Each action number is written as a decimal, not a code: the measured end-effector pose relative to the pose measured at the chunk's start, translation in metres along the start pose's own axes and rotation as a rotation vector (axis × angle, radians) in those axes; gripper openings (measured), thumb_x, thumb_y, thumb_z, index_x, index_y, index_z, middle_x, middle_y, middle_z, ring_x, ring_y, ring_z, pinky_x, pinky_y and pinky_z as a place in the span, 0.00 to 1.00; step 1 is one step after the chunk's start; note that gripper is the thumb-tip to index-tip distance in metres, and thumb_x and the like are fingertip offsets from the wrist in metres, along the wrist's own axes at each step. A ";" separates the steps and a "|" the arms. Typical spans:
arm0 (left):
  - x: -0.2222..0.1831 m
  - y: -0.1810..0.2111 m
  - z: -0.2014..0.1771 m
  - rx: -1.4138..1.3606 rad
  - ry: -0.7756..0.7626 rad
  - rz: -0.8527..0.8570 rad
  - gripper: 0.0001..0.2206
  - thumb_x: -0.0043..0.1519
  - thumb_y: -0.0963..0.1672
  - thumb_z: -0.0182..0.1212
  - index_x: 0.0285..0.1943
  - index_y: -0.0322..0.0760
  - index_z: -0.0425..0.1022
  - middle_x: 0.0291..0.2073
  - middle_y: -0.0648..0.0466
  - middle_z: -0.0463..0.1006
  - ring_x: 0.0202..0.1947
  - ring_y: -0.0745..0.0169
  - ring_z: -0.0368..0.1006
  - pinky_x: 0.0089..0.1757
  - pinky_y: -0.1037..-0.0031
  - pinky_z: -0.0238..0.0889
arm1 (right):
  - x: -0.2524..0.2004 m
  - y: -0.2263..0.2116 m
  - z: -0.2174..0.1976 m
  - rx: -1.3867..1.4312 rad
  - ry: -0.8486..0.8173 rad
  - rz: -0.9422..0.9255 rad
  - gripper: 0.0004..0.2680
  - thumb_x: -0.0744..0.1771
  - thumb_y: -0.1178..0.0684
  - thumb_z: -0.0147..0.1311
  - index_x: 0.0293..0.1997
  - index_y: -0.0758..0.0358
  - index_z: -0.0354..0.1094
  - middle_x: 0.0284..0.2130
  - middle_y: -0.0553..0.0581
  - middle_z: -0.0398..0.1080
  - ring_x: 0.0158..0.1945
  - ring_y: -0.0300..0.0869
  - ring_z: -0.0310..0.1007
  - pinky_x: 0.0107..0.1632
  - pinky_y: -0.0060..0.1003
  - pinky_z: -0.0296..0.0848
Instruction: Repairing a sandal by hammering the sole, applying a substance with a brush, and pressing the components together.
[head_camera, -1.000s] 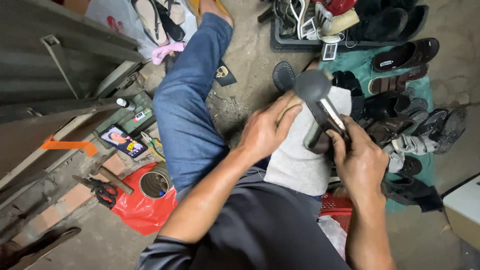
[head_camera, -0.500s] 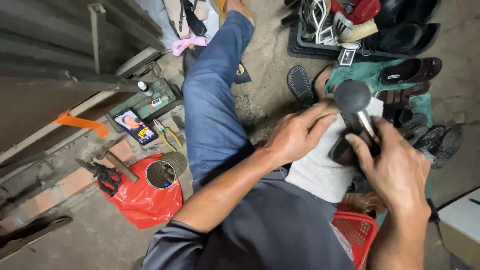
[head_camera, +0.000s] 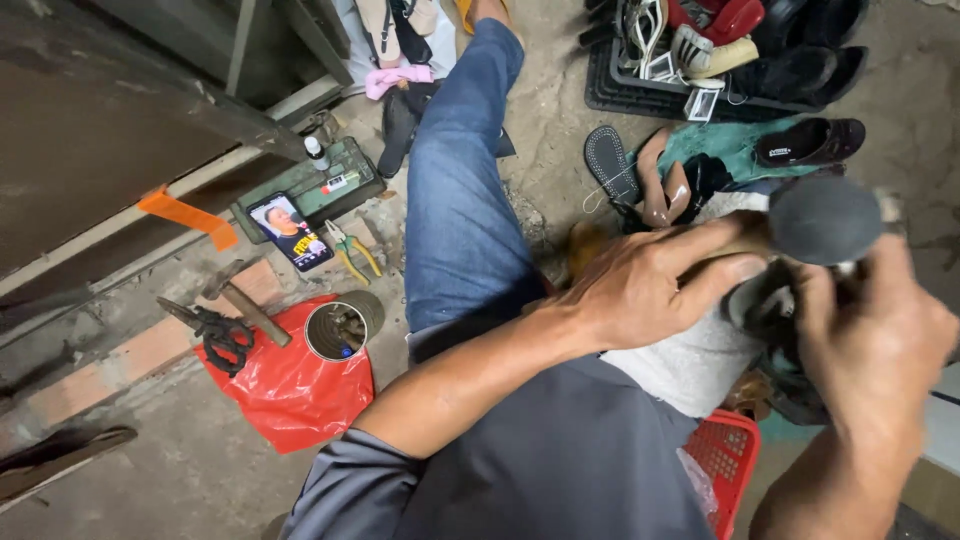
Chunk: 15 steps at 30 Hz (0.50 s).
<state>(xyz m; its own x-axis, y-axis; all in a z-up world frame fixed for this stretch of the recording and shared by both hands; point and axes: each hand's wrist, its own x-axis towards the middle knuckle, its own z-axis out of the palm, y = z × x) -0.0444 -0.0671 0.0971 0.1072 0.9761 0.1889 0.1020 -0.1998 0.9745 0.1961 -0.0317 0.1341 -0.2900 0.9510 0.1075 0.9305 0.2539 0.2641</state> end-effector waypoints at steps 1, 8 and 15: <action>-0.002 0.007 -0.003 -0.005 0.014 0.053 0.16 0.74 0.54 0.42 0.67 0.58 0.65 0.59 0.59 0.82 0.56 0.47 0.84 0.50 0.60 0.78 | 0.001 -0.007 -0.015 0.352 0.033 -0.038 0.09 0.77 0.53 0.54 0.62 0.67 0.63 0.41 0.67 0.71 0.42 0.60 0.72 0.46 0.50 0.71; -0.017 0.039 -0.004 0.300 0.294 0.314 0.17 0.83 0.52 0.50 0.80 0.62 0.56 0.56 0.69 0.83 0.49 0.75 0.82 0.47 0.74 0.82 | 0.013 0.008 0.000 0.914 0.231 -0.298 0.12 0.78 0.71 0.47 0.71 0.89 0.57 0.67 0.87 0.62 0.71 0.72 0.61 0.77 0.59 0.59; 0.001 0.033 0.007 0.277 0.236 0.227 0.17 0.80 0.52 0.50 0.77 0.59 0.60 0.52 0.66 0.82 0.47 0.71 0.82 0.43 0.71 0.82 | 0.032 0.011 0.042 1.067 0.237 -0.196 0.14 0.76 0.69 0.54 0.69 0.82 0.55 0.62 0.80 0.63 0.64 0.62 0.62 0.71 0.53 0.62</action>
<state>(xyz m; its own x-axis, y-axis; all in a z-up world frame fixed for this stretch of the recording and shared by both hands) -0.0341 -0.0735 0.1288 -0.0684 0.8909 0.4489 0.3675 -0.3959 0.8416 0.2061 0.0085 0.0998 -0.3823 0.8489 0.3651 0.5464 0.5263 -0.6515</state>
